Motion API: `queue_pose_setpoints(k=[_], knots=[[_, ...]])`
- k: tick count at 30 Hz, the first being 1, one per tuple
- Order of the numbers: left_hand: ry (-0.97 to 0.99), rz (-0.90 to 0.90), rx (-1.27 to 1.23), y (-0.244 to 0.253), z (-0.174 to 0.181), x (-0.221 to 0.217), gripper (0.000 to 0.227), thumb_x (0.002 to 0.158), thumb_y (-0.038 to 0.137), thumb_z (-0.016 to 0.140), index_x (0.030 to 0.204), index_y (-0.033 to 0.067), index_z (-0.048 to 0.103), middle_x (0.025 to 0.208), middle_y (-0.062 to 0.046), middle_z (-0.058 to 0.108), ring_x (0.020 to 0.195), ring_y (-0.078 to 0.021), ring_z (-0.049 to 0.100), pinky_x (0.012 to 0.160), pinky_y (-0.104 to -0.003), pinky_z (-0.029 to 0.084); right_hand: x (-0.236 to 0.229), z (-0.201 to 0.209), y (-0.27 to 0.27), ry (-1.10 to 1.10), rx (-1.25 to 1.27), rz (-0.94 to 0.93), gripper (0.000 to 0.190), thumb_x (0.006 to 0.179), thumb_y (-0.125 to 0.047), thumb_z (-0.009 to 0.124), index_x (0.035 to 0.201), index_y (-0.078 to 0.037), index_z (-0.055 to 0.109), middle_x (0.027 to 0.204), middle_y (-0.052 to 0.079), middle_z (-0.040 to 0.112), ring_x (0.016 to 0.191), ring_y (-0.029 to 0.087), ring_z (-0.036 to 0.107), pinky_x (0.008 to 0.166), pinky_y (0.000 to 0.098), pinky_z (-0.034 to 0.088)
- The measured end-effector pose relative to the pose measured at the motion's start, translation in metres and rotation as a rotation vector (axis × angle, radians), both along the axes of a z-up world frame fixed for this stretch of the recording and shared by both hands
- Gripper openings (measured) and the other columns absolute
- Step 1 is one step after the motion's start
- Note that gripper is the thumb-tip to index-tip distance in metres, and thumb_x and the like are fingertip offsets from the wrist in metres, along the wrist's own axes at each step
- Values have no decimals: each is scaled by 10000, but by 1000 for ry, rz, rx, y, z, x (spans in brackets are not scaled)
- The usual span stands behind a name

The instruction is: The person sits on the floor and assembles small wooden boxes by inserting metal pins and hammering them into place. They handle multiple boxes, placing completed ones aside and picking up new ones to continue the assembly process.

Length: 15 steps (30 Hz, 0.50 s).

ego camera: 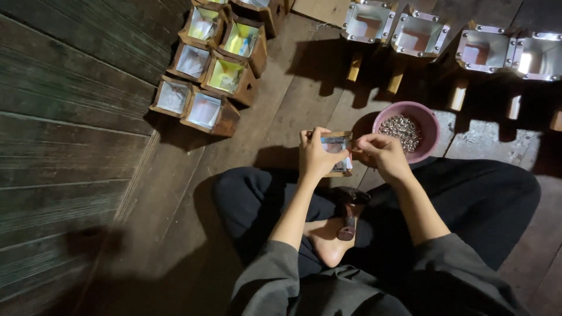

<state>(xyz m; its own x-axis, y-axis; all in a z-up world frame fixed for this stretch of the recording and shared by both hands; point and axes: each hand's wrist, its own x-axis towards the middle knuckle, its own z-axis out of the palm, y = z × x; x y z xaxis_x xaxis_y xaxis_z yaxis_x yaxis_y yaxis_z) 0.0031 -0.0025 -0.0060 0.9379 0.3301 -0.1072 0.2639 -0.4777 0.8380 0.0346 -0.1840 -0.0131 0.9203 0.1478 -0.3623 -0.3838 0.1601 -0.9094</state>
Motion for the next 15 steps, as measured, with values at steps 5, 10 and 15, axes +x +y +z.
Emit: queue_pose_setpoints(k=[5, 10, 15], knots=[[-6, 5, 25, -1, 9, -2, 705, 506, 435, 907, 1086, 180, 599, 1150, -135, 498, 1118, -406, 632, 996, -485, 489, -1, -3, 11, -7, 14, 77, 79, 958, -99, 734, 934, -27, 711, 550, 29, 469, 439, 58, 412, 406, 151, 331], [-37, 16, 24, -1, -2, 0, 724, 489, 466, 916, 1076, 186, 599, 1127, -122, 498, 1105, -389, 632, 986, -462, 492, 1, -7, 19, 0, 5, 38, 92, 951, -99, 758, 939, -15, 723, 545, 63, 494, 442, 79, 427, 395, 176, 340], [13, 7, -1, 0, 7, -1, 698, 486, 428, 906, 1067, 191, 598, 1145, -104, 502, 1097, -402, 646, 966, -489, 511, 4, 18, 25, -11, -112, 38, 97, 896, -57, 787, 879, 13, 721, 550, 105, 538, 432, 105, 474, 385, 208, 368]])
